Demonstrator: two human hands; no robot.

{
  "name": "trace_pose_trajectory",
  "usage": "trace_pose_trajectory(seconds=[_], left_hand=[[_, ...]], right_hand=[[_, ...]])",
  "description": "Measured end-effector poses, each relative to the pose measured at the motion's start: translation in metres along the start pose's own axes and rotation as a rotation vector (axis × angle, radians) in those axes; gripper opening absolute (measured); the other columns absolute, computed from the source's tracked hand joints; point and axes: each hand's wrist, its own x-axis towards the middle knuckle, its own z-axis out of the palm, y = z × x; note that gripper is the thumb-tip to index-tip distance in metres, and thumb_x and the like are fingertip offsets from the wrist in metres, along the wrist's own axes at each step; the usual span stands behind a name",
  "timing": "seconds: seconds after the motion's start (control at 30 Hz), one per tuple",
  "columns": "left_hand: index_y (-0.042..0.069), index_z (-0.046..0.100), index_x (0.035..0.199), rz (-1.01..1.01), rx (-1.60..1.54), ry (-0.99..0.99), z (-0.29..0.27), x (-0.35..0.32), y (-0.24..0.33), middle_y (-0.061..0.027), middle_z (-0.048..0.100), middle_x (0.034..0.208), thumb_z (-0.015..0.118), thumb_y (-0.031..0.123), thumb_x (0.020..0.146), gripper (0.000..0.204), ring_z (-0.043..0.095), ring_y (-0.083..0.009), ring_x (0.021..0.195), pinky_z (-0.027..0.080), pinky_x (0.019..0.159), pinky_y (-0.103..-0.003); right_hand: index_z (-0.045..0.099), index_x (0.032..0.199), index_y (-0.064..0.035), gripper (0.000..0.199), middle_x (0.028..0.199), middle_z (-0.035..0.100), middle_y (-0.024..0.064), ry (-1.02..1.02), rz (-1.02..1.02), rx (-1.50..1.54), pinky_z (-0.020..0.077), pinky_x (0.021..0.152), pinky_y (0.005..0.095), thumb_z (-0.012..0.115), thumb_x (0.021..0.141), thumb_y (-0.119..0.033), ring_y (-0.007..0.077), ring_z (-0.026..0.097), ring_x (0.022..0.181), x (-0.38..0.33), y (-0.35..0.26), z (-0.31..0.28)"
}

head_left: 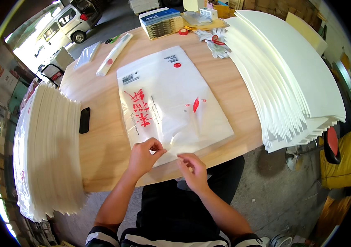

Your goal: The person places white paper sheets into plastic bags, seals the bags by folding them, and stacks the completed bags in a pile on the worktable.

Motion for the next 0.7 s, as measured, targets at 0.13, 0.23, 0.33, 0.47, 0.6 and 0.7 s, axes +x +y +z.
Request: trace_pose_trajectory(seconds=[0.13, 0.23, 0.33, 0.47, 0.6, 0.7], left_hand=[[0.0, 0.07, 0.093, -0.027, -0.051, -0.116, -0.007, 0.003, 0.0, -0.0068, 0.069, 0.08, 0.077, 0.008, 0.08, 0.017, 0.064, -0.0139, 0.068, 0.052, 0.066, -0.027], [-0.001, 0.069, 0.095, -0.097, -0.168, -0.176, -0.012, 0.007, -0.01, -0.0051, 0.068, 0.08, 0.074, 0.007, 0.084, 0.015, 0.063, -0.0115, 0.071, 0.051, 0.067, -0.025], [0.001, 0.065, 0.097, -0.165, -0.364, -0.12, -0.014, 0.008, -0.031, -0.0035, 0.066, 0.08, 0.067, 0.011, 0.092, 0.011, 0.063, -0.0111, 0.073, 0.051, 0.067, -0.025], [0.003, 0.057, 0.099, -0.167, -0.757, 0.281, -0.022, 0.018, -0.04, -0.0029, 0.064, 0.081, 0.054, 0.017, 0.101, 0.014, 0.06, -0.0096, 0.071, 0.051, 0.063, -0.026], [0.006, 0.053, 0.111, -0.245, -0.842, 0.416, -0.053, 0.028, -0.034, -0.0023, 0.061, 0.095, 0.046, 0.014, 0.103, 0.013, 0.06, -0.0105, 0.082, 0.051, 0.069, -0.026], [0.004, 0.051, 0.121, -0.188, -0.878, 0.19, -0.047, 0.02, -0.026, -0.0021, 0.058, 0.089, 0.055, 0.013, 0.099, 0.024, 0.052, -0.0087, 0.073, 0.048, 0.069, -0.026]], right_hand=[[0.069, 0.104, -0.0015, 0.029, 0.077, 0.063, 0.0016, -0.05, 0.313, 0.1, 0.0394, 0.056, 0.0216, 0.076, 0.086, -0.023, 0.0032, 0.052, 0.065, 0.032, 0.011, 0.023], [0.069, 0.095, 0.0006, 0.018, 0.073, 0.063, 0.0022, -0.034, 0.254, 0.225, 0.0416, 0.054, 0.0229, 0.072, 0.088, -0.016, 0.0059, 0.053, 0.061, 0.04, 0.01, 0.034], [0.067, 0.093, 0.0013, 0.013, 0.074, 0.064, 0.0035, 0.079, 0.255, 0.293, 0.0429, 0.054, 0.0234, 0.068, 0.089, -0.011, 0.0071, 0.054, 0.06, 0.039, 0.01, 0.038], [0.064, 0.094, 0.0027, 0.01, 0.076, 0.065, 0.0064, 0.38, 0.318, 0.353, 0.045, 0.058, 0.0236, 0.066, 0.088, -0.004, 0.0099, 0.055, 0.06, 0.035, 0.021, 0.026], [0.058, 0.099, 0.0006, 0.015, 0.089, 0.065, 0.0094, 0.428, 0.277, 0.566, 0.0485, 0.065, 0.0264, 0.062, 0.085, 0.0, 0.0126, 0.058, 0.069, 0.029, 0.029, 0.014], [0.059, 0.107, -0.0003, 0.025, 0.1, 0.066, 0.0085, 0.296, 0.193, 0.594, 0.0492, 0.078, 0.0279, 0.066, 0.082, -0.002, 0.0157, 0.063, 0.081, 0.03, -0.005, 0.032]])
